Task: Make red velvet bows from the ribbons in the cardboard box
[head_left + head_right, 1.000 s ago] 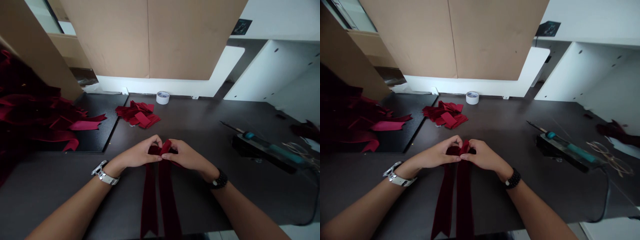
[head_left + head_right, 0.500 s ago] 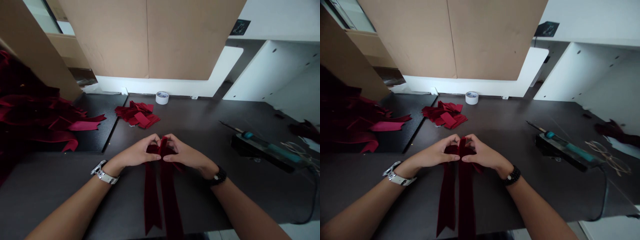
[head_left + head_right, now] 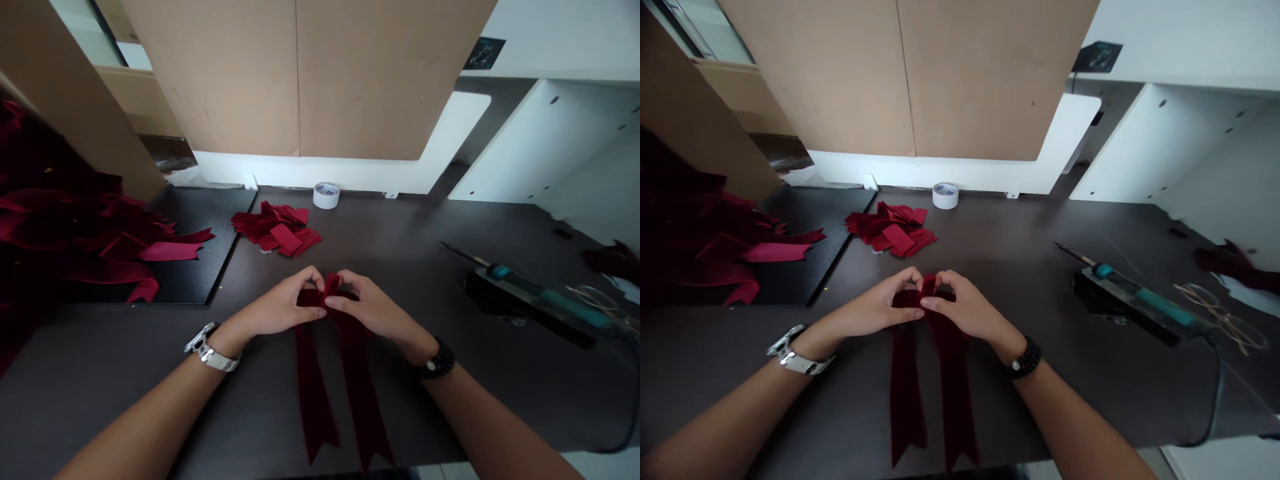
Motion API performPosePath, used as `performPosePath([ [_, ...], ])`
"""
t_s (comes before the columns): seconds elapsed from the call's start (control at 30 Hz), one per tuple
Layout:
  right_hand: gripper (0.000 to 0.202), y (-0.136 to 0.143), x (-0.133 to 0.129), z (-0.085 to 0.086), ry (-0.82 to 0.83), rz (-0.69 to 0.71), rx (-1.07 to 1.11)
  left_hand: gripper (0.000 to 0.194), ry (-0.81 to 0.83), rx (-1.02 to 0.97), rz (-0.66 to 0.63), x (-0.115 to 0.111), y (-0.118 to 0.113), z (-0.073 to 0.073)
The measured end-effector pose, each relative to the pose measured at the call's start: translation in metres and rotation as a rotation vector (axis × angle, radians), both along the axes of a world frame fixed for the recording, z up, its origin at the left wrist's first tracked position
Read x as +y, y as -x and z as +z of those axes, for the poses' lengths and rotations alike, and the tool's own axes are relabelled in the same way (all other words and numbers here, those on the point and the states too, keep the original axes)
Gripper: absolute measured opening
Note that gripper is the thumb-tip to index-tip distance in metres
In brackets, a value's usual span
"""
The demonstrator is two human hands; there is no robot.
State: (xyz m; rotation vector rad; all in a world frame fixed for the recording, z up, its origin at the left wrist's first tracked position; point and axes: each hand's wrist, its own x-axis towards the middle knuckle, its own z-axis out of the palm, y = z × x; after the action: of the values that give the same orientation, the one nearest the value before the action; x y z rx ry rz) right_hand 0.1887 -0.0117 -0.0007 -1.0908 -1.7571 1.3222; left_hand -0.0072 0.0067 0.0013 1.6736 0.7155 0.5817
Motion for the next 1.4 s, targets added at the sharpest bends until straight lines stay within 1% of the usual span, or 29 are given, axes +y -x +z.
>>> performPosePath([
  [0.13, 0.014, 0.003, 0.001, -0.001, -0.043, -0.043, -0.001, 0.022, -0.092, 0.047, 0.008, -0.001, 0.0, 0.001],
  [0.3, 0.021, 0.004, 0.002, -0.001, -0.046, -0.118, -0.018, 0.023, -0.259, 0.131, 0.061, -0.005, -0.003, 0.001],
  [0.43, 0.026, 0.004, 0.001, 0.0, 0.06, -0.154, 0.008, 0.024, -0.415, 0.219, 0.156, -0.01, -0.006, -0.003],
  [0.5, 0.029, 0.003, 0.0, 0.001, 0.142, -0.158, 0.045, 0.024, -0.507, 0.275, 0.173, -0.012, -0.006, -0.006],
  [0.57, 0.032, 0.004, -0.001, 0.002, 0.218, -0.153, 0.091, 0.022, -0.653, 0.322, 0.152, -0.014, -0.006, -0.008],
  [0.7, 0.033, 0.006, -0.003, 0.004, 0.327, -0.136, 0.178, 0.018, -1.122, 0.361, 0.099, -0.016, -0.004, -0.004],
  [0.77, 0.033, 0.006, -0.003, 0.004, 0.38, -0.128, 0.203, 0.019, -1.319, 0.379, 0.113, -0.018, -0.003, 0.001],
  [0.83, 0.033, 0.004, -0.002, 0.003, 0.424, -0.113, 0.237, 0.019, -1.439, 0.391, 0.122, -0.019, -0.003, 0.006],
  [0.93, 0.031, -0.001, 0.001, 0.0, 0.456, -0.067, 0.258, 0.016, -1.489, 0.338, 0.066, -0.022, -0.004, 0.01],
  [0.97, 0.03, -0.003, 0.002, -0.001, 0.442, -0.048, 0.228, 0.016, -1.479, 0.318, 0.05, -0.023, -0.005, 0.011],
  [1.0, 0.029, -0.005, 0.002, -0.001, 0.382, -0.053, 0.178, 0.015, -1.451, 0.304, 0.046, -0.024, -0.006, 0.01],
  [1.03, 0.026, -0.006, 0.002, -0.001, 0.261, -0.095, 0.116, 0.015, -1.399, 0.299, 0.052, -0.024, -0.007, 0.009],
  [1.07, 0.023, -0.006, 0.002, 0.0, 0.078, -0.171, 0.049, 0.014, -1.322, 0.3, 0.073, -0.023, -0.008, 0.008],
  [1.13, 0.011, -0.005, -0.002, 0.005, -0.384, -0.346, -0.049, 0.013, -1.097, 0.307, 0.157, -0.021, -0.009, 0.005],
  [1.17, 0.007, -0.003, -0.005, 0.007, -0.581, -0.379, -0.064, 0.012, -0.962, 0.315, 0.213, -0.019, -0.009, 0.004],
  [1.2, 0.007, -0.001, -0.009, 0.01, -0.723, -0.34, -0.064, 0.011, -0.82, 0.326, 0.267, -0.017, -0.009, 0.004],
  [1.23, 0.009, 0.001, -0.012, 0.012, -0.813, -0.237, -0.065, 0.009, -0.681, 0.333, 0.312, -0.014, -0.009, 0.004],
  [1.27, 0.009, 0.003, -0.015, 0.013, -0.865, -0.112, -0.08, 0.008, -0.552, 0.329, 0.346, -0.011, -0.009, 0.004],
  [1.3, 0.008, 0.004, -0.016, 0.013, -0.897, -0.001, -0.118, 0.006, -0.431, 0.31, 0.367, -0.008, -0.008, 0.005],
  [1.33, 0.006, 0.005, -0.016, 0.013, -0.916, 0.073, -0.178, 0.005, -0.32, 0.276, 0.382, -0.004, -0.007, 0.005],
  [1.37, 0.004, 0.005, -0.016, 0.011, -0.923, 0.102, -0.252, 0.005, -0.213, 0.23, 0.393, -0.002, -0.005, 0.006],
  [1.4, 0.003, 0.005, -0.014, 0.009, -0.915, 0.094, -0.324, 0.007, -0.11, 0.179, 0.402, 0.001, -0.004, 0.007],
])
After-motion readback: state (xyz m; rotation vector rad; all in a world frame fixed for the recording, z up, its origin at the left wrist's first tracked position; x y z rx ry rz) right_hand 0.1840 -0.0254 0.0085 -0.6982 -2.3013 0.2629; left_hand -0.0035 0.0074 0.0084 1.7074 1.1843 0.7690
